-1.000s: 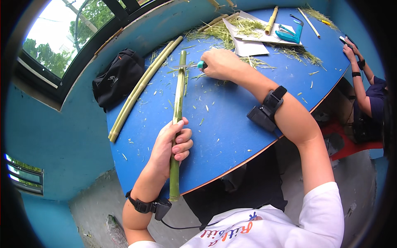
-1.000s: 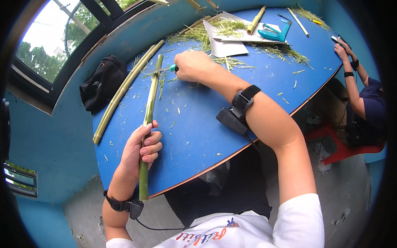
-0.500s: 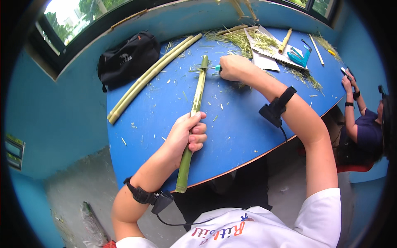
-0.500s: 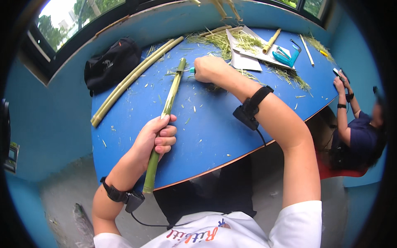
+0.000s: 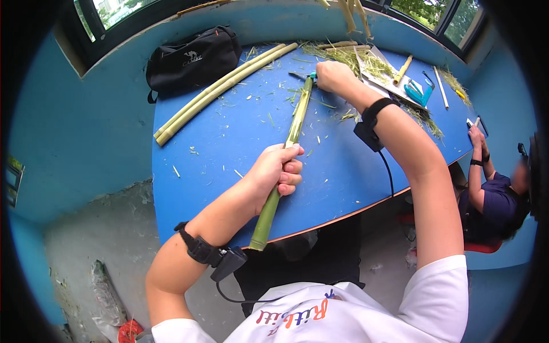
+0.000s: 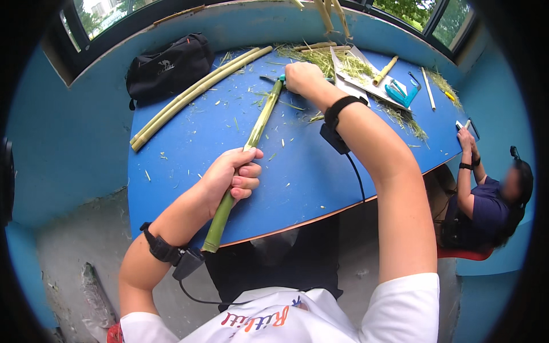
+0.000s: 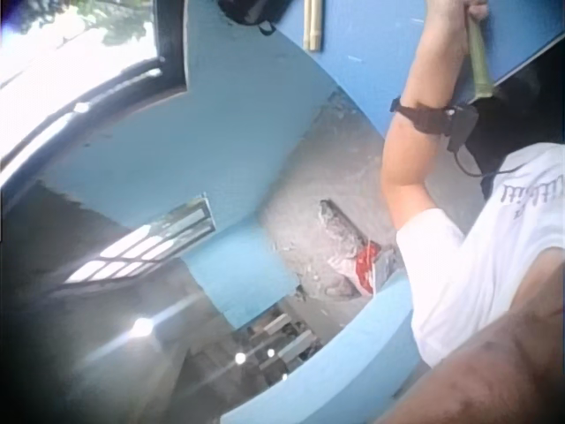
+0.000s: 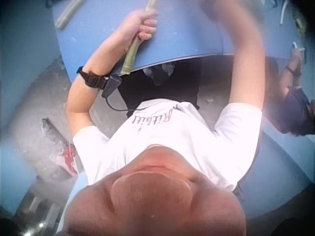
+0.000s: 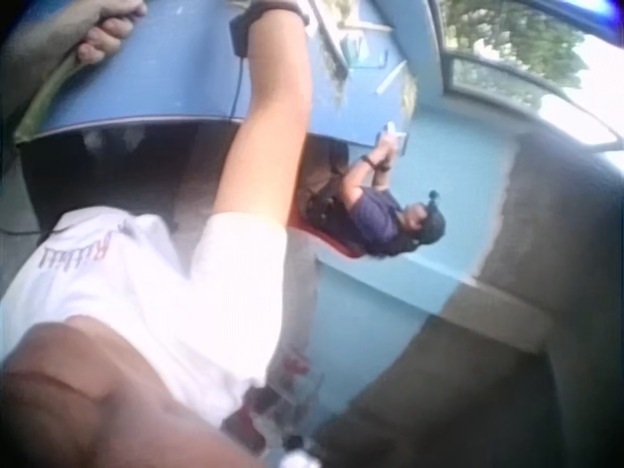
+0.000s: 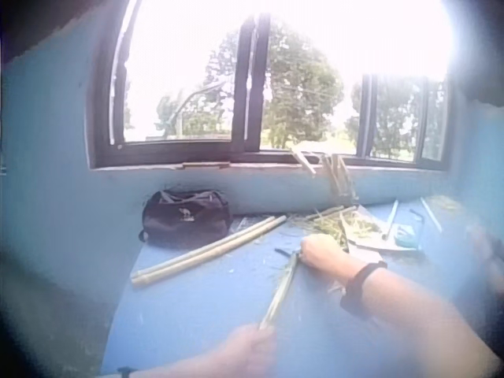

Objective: The recorder uses a utility knife to peel and trim a stalk of green bamboo on a table.

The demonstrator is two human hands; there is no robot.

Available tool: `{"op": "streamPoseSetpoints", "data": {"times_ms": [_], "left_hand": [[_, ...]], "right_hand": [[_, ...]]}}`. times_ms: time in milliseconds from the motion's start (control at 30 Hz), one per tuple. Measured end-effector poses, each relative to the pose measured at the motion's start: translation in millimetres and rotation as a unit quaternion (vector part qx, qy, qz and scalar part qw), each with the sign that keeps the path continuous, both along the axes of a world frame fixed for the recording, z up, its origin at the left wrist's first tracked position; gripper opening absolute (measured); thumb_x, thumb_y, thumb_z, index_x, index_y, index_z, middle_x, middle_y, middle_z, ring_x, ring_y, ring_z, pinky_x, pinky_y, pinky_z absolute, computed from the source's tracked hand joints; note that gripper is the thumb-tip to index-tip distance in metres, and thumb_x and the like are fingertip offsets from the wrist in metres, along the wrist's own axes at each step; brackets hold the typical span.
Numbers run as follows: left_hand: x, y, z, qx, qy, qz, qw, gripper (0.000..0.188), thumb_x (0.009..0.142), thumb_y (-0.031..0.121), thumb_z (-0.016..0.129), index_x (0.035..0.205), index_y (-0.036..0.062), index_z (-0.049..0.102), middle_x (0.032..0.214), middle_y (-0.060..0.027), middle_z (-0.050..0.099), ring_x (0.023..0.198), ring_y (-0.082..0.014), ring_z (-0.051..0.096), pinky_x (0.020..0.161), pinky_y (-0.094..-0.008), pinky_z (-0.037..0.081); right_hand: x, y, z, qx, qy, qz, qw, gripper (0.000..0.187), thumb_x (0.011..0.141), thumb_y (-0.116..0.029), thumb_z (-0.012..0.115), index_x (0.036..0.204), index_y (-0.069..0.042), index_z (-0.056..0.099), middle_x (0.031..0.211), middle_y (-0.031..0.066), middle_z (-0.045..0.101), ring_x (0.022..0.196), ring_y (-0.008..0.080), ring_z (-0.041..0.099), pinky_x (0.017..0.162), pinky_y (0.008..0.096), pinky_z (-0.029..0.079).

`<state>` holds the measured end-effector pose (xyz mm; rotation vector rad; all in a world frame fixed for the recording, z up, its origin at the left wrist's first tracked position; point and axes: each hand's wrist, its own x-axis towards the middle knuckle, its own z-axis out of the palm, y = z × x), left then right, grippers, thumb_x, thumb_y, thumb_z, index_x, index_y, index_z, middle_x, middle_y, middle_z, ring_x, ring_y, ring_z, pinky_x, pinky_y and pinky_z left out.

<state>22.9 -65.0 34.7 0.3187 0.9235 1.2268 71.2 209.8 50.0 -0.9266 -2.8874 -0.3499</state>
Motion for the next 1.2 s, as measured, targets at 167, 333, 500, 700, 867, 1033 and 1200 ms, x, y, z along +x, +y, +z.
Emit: {"op": "streamPoseSetpoints", "data": {"times_ms": [167, 333, 500, 700, 867, 1033, 1200], "left_hand": [[-2.7, 3.8, -1.2, 0.007, -0.006, 0.025, 1.000, 0.015, 0.095, 0.020, 0.040, 0.098, 0.0058, 0.041, 0.063, 0.0042, 0.033, 0.045, -0.0001, 0.029, 0.034, -0.0135, 0.028], [-8.5, 1.7, -0.2, 0.011, -0.033, 0.048, 0.998, 0.018, 0.094, 0.022, 0.040, 0.101, 0.0052, 0.042, 0.065, 0.0035, 0.035, 0.046, -0.0009, 0.031, 0.035, -0.0140, 0.029], [-19.6, -1.5, -2.9, 0.041, -0.019, 0.066, 0.997, 0.028, 0.090, 0.021, 0.033, 0.108, 0.0006, 0.042, 0.069, -0.0002, 0.039, 0.050, -0.0043, 0.035, 0.041, -0.0174, 0.034], [-33.5, -9.0, 3.0, 0.029, 0.020, 0.085, 0.996, 0.029, 0.092, 0.016, 0.036, 0.113, -0.0024, 0.042, 0.078, -0.0045, 0.046, 0.057, -0.0058, 0.040, 0.047, -0.0173, 0.039], [-45.6, 0.0, 8.7, -0.008, 0.047, 0.102, 0.994, 0.028, 0.092, 0.018, 0.045, 0.114, 0.0015, 0.044, 0.081, -0.0047, 0.049, 0.057, -0.0048, 0.042, 0.045, -0.0154, 0.039], [-52.9, 35.9, 18.9, -0.007, 0.083, 0.076, 0.994, 0.028, 0.093, 0.022, 0.042, 0.110, 0.0004, 0.046, 0.077, -0.0034, 0.050, 0.051, -0.0027, 0.041, 0.043, -0.0145, 0.038], [-53.7, 56.0, 6.4, 0.027, 0.067, 0.061, 0.996, 0.025, 0.093, 0.024, 0.041, 0.103, 0.0018, 0.047, 0.074, -0.0033, 0.049, 0.050, -0.0023, 0.040, 0.043, -0.0149, 0.037]], "right_hand": [[12.3, -0.7, -1.4, -0.048, 0.042, -0.042, 0.997, 0.022, 0.071, -0.014, 0.052, 0.077, 0.006, 0.062, 0.080, 0.0253, 0.063, 0.077, 0.0381, 0.062, 0.072, 0.0448, 0.049], [20.7, -14.8, 20.3, -0.152, 0.081, -0.026, 0.985, 0.027, 0.072, -0.021, 0.057, 0.078, 0.005, 0.062, 0.077, 0.0245, 0.061, 0.075, 0.0376, 0.061, 0.070, 0.0429, 0.047], [41.9, -54.7, 25.7, -0.229, 0.208, 0.083, 0.947, 0.044, 0.074, -0.036, 0.066, 0.084, 0.004, 0.053, 0.079, 0.0209, 0.059, 0.075, 0.0332, 0.058, 0.065, 0.0395, 0.043], [41.6, -70.9, 11.4, -0.248, 0.229, 0.161, 0.927, 0.047, 0.078, -0.038, 0.066, 0.097, 0.000, 0.048, 0.078, 0.0180, 0.058, 0.072, 0.0302, 0.056, 0.065, 0.0377, 0.043], [39.7, -69.7, 6.0, -0.246, 0.183, 0.160, 0.938, 0.051, 0.077, -0.042, 0.066, 0.101, 0.000, 0.051, 0.083, 0.0208, 0.060, 0.078, 0.0357, 0.058, 0.068, 0.0410, 0.045], [36.5, -73.3, 10.1, -0.266, 0.157, 0.139, 0.941, 0.049, 0.082, -0.046, 0.057, 0.094, 0.001, 0.057, 0.081, 0.0225, 0.059, 0.079, 0.0377, 0.058, 0.069, 0.0438, 0.044], [31.6, -69.0, 6.0, -0.255, 0.128, 0.114, 0.952, 0.050, 0.087, -0.045, 0.049, 0.087, 0.004, 0.061, 0.087, 0.0238, 0.061, 0.087, 0.0377, 0.058, 0.075, 0.0447, 0.046]]}}
